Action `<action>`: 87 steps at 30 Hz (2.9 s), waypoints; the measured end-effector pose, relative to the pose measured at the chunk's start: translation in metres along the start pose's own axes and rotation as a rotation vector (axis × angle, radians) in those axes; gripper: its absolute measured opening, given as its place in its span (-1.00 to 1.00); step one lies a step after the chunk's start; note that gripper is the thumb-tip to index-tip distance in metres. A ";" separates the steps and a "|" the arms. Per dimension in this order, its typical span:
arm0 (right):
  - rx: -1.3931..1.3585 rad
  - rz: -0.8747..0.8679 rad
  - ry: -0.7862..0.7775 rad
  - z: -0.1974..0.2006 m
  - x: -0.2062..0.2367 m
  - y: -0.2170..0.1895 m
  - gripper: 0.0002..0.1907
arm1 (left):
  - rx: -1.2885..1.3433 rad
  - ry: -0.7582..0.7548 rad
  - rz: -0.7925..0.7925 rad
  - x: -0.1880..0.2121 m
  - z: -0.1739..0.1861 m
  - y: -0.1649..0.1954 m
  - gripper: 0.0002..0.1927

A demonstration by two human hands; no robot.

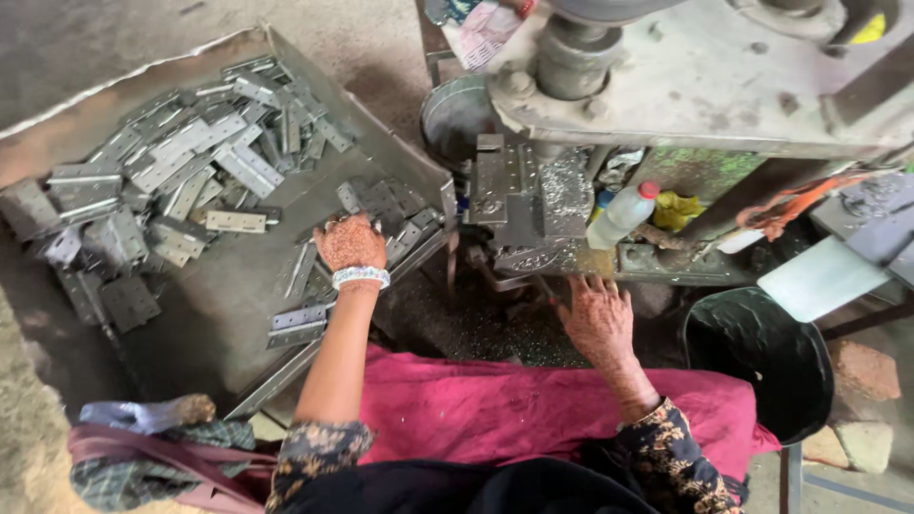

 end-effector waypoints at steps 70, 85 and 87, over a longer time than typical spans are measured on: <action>-0.115 -0.072 -0.200 -0.113 -0.024 0.064 -0.45 | 0.186 -0.353 -0.431 0.046 -0.069 0.199 -0.39; -0.168 -0.081 -0.333 -0.090 -0.022 0.048 -0.40 | 0.084 -0.396 -0.306 0.042 -0.041 0.240 -0.72; -0.067 -0.089 -0.316 -0.087 -0.027 0.045 -0.43 | 0.068 -0.146 -0.396 0.061 -0.046 0.219 -0.62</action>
Point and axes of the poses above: each hand's wrist, its own x-axis away from the middle knuckle, its own z-axis out of the back of the hand, y = z × x, the point moved 4 cm from there along -x, towards the middle knuckle, and after that the axes turned 14 degrees about -y, right-handed, at the moved point
